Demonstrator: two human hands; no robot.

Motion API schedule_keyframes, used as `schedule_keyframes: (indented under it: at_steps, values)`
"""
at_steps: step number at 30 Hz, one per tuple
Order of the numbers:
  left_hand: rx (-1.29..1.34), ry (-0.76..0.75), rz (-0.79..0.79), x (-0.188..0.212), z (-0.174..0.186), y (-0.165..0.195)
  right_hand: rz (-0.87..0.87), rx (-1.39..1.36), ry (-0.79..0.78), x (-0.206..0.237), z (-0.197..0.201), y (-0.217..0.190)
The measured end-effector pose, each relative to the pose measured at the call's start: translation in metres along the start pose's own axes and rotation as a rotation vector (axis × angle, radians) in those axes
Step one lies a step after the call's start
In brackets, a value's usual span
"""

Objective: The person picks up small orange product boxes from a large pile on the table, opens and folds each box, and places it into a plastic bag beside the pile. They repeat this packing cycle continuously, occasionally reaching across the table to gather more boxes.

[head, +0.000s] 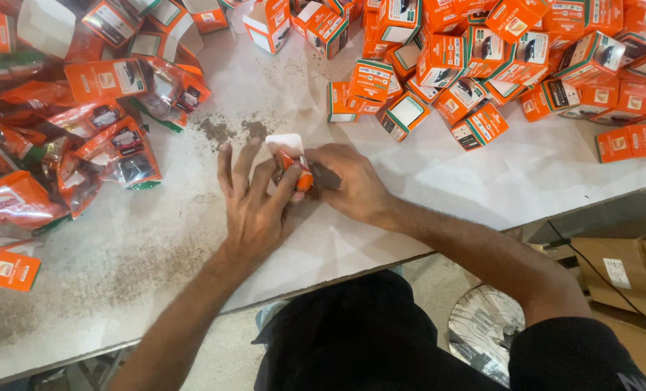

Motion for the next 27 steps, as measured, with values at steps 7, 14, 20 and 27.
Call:
schedule_keyframes:
  at_steps: [7, 14, 20, 27]
  values:
    - [0.207, -0.003, 0.495, 0.000, -0.011, -0.014, -0.002, 0.049, -0.005, 0.003, -0.001, -0.003]
    - [0.856, -0.087, 1.073, 0.019, -0.040, -0.033, -0.028, 0.057, 0.010, 0.003, 0.001, -0.007]
    - [0.767, -0.243, 1.053, 0.009, -0.059, -0.052, -0.206, -0.166, 0.032, 0.005, -0.001, -0.007]
    - [1.053, -0.221, 1.025, 0.015, -0.044, -0.048, 0.278, 0.274, -0.013, 0.008, -0.004, -0.026]
Point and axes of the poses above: each hand's wrist, its own x-axis away from the middle knuckle, its own z-axis out of the back of the hand, y = z × x, the point moved 4 cm from there along -x, towards the middle knuckle, and after that the axes turned 12 degrees about y, right-handed, at the moved point
